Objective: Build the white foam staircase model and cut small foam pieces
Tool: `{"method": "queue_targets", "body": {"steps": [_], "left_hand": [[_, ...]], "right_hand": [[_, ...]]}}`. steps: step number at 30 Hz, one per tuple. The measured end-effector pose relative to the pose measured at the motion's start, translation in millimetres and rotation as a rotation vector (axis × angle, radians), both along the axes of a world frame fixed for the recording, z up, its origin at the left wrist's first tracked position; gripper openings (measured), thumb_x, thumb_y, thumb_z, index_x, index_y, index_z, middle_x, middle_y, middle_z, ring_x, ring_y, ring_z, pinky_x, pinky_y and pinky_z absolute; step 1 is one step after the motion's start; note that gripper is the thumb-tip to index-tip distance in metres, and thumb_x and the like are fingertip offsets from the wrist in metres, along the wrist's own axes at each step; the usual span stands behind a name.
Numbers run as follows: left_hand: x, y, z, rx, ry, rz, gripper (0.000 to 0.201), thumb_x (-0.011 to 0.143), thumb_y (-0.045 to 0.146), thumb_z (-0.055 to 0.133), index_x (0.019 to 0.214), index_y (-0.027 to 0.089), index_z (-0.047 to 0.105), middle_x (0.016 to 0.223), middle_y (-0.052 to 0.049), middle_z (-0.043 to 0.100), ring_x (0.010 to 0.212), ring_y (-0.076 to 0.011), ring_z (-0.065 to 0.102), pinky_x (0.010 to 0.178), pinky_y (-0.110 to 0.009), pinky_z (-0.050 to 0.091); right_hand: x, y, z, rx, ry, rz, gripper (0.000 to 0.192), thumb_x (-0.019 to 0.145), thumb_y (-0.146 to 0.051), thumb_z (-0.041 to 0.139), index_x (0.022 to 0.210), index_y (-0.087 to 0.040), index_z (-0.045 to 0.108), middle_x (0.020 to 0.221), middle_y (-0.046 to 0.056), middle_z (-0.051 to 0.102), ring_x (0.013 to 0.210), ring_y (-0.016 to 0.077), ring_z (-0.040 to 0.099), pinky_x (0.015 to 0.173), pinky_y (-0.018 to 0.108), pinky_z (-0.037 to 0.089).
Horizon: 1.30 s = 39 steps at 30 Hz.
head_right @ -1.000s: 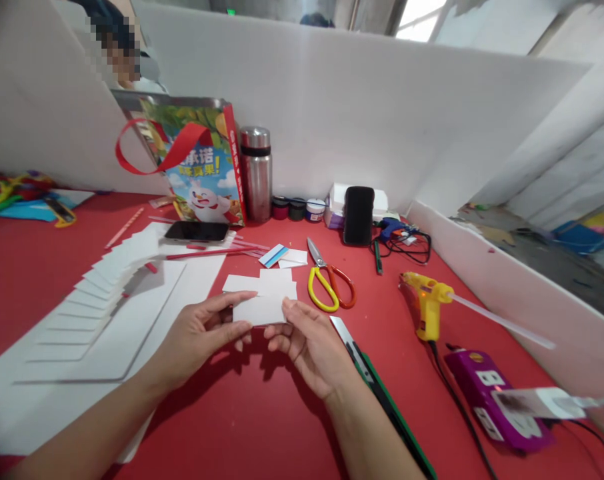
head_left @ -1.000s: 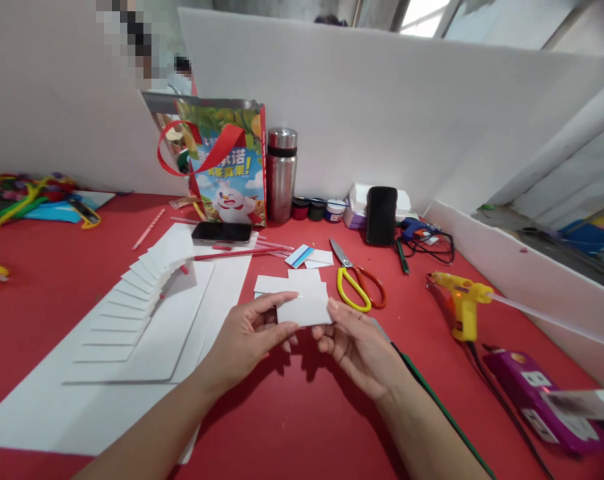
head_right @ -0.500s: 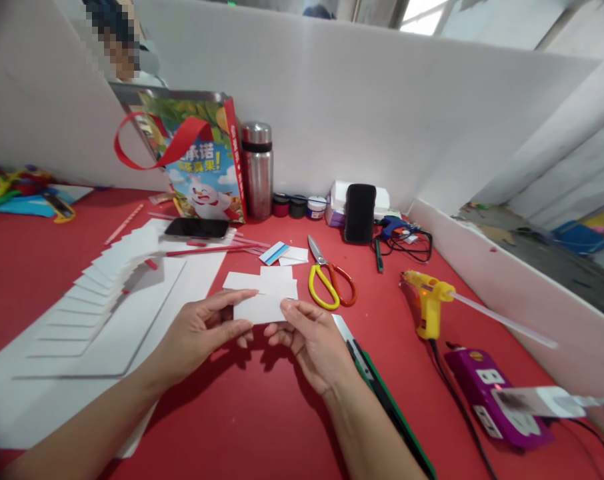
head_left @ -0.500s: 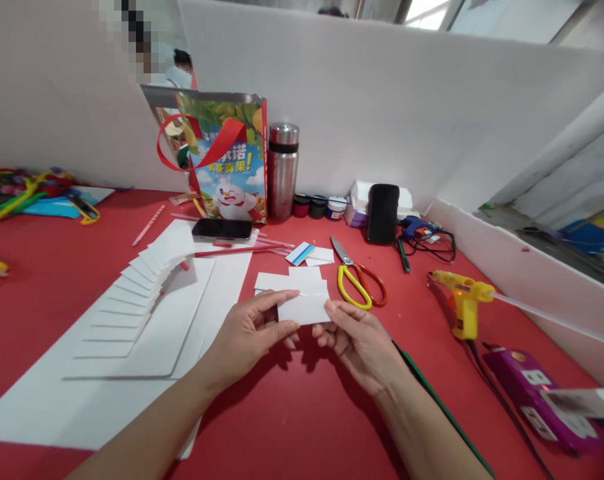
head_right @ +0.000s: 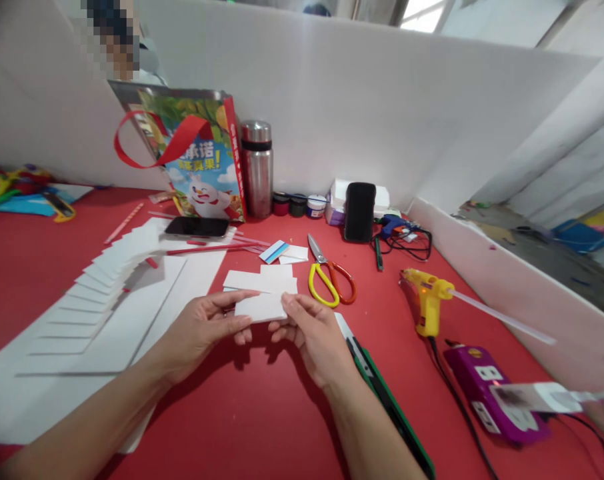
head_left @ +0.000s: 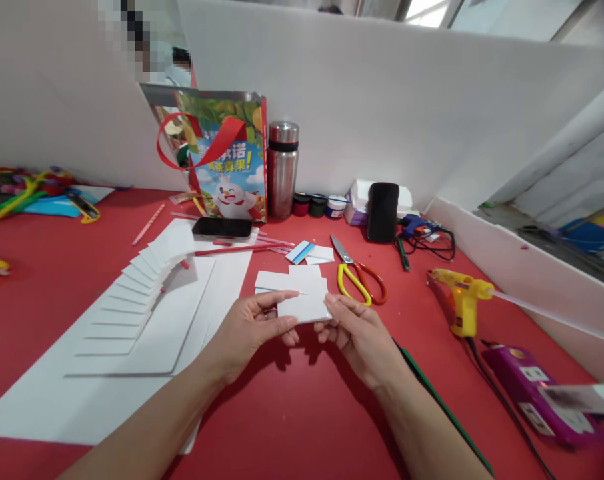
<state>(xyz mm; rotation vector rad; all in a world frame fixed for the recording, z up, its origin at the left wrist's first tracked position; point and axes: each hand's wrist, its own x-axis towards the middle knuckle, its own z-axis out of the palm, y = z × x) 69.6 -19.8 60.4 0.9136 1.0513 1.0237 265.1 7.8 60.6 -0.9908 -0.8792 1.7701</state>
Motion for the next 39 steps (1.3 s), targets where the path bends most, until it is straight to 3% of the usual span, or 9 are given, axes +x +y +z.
{"method": "queue_targets", "body": {"steps": [4,9,11,14,17,21,23,27,39], "left_hand": [[-3,0,1.0,-0.038,-0.030,-0.006,0.059,0.079,0.029,0.081,0.132,0.010,0.063,0.060,-0.001,0.068,0.059,-0.0146,0.065,0.060,-0.027,0.056],[-5,-2,8.6,0.029,0.152,-0.023,0.058,0.082,0.031,0.077,0.135,0.013,0.061,0.061,0.000,0.066,0.054,-0.0152,0.064,0.051,-0.026,0.053],[-3,-4,10.4,0.100,0.285,-0.023,0.053,0.085,0.032,0.072,0.135,0.018,0.062,0.075,-0.002,0.068,0.054,-0.0138,0.063,0.047,-0.025,0.051],[2,-8,9.8,0.282,0.491,0.003,0.041,0.088,0.027,0.068,0.129,0.023,0.068,0.099,-0.005,0.066,0.062,-0.0115,0.064,0.058,-0.026,0.056],[5,-11,7.6,0.341,0.551,-0.002,0.039,0.089,0.025,0.065,0.128,0.026,0.069,0.095,-0.002,0.060,0.065,-0.0119,0.063,0.062,-0.026,0.058],[2,-11,7.5,0.239,0.287,-0.047,0.059,0.089,0.030,0.068,0.146,0.034,0.051,0.107,-0.003,0.059,0.074,-0.0145,0.068,0.068,-0.031,0.062],[-2,-9,8.4,0.160,0.103,-0.064,0.060,0.092,0.037,0.066,0.149,0.032,0.047,0.107,-0.004,0.061,0.082,-0.0187,0.072,0.074,-0.035,0.063],[-9,-4,7.3,0.082,-0.092,-0.076,0.043,0.097,0.042,0.060,0.135,0.022,0.064,0.097,-0.008,0.070,0.087,-0.0225,0.074,0.077,-0.036,0.062],[-4,0,3.9,-0.072,-0.393,-0.053,0.031,0.088,0.025,0.075,0.118,0.018,0.075,0.094,-0.007,0.078,0.078,-0.0185,0.077,0.084,-0.033,0.061]], "right_hand": [[5,-2,2.3,0.353,-0.303,0.014,0.041,0.088,-0.041,0.073,0.125,-0.026,0.068,0.115,0.006,0.067,0.068,0.0110,0.063,0.063,0.028,0.058],[8,-2,3.2,0.870,-0.717,0.127,0.037,0.091,-0.026,0.069,0.128,-0.030,0.069,0.123,0.007,0.064,0.112,0.0225,0.063,0.095,0.037,0.053],[8,-2,0.2,0.966,-0.849,0.158,0.039,0.096,-0.025,0.063,0.134,-0.029,0.064,0.125,0.008,0.064,0.114,0.0233,0.063,0.097,0.038,0.053],[9,-2,-5.9,1.058,-1.001,0.199,0.043,0.098,-0.024,0.059,0.140,-0.026,0.057,0.128,0.012,0.063,0.115,0.0258,0.063,0.097,0.041,0.053],[10,-3,-10.2,1.145,-1.119,0.185,0.041,0.098,-0.026,0.059,0.139,-0.025,0.057,0.127,0.014,0.064,0.113,0.0292,0.063,0.095,0.046,0.054],[14,-2,-9.4,1.206,-1.165,0.132,0.039,0.098,-0.027,0.057,0.137,-0.023,0.056,0.128,0.015,0.064,0.113,0.0303,0.063,0.093,0.047,0.054],[14,-2,-7.2,1.174,-1.132,0.120,0.038,0.098,-0.026,0.057,0.136,-0.022,0.056,0.129,0.014,0.062,0.114,0.0288,0.063,0.094,0.045,0.054],[14,-1,-3.7,1.114,-1.050,0.133,0.038,0.099,-0.026,0.057,0.137,-0.025,0.055,0.130,0.012,0.062,0.117,0.0269,0.062,0.097,0.043,0.054],[11,-2,-4.1,1.079,-0.974,0.149,0.039,0.098,-0.023,0.056,0.137,-0.028,0.056,0.129,0.010,0.062,0.118,0.0262,0.061,0.100,0.043,0.054]]}}
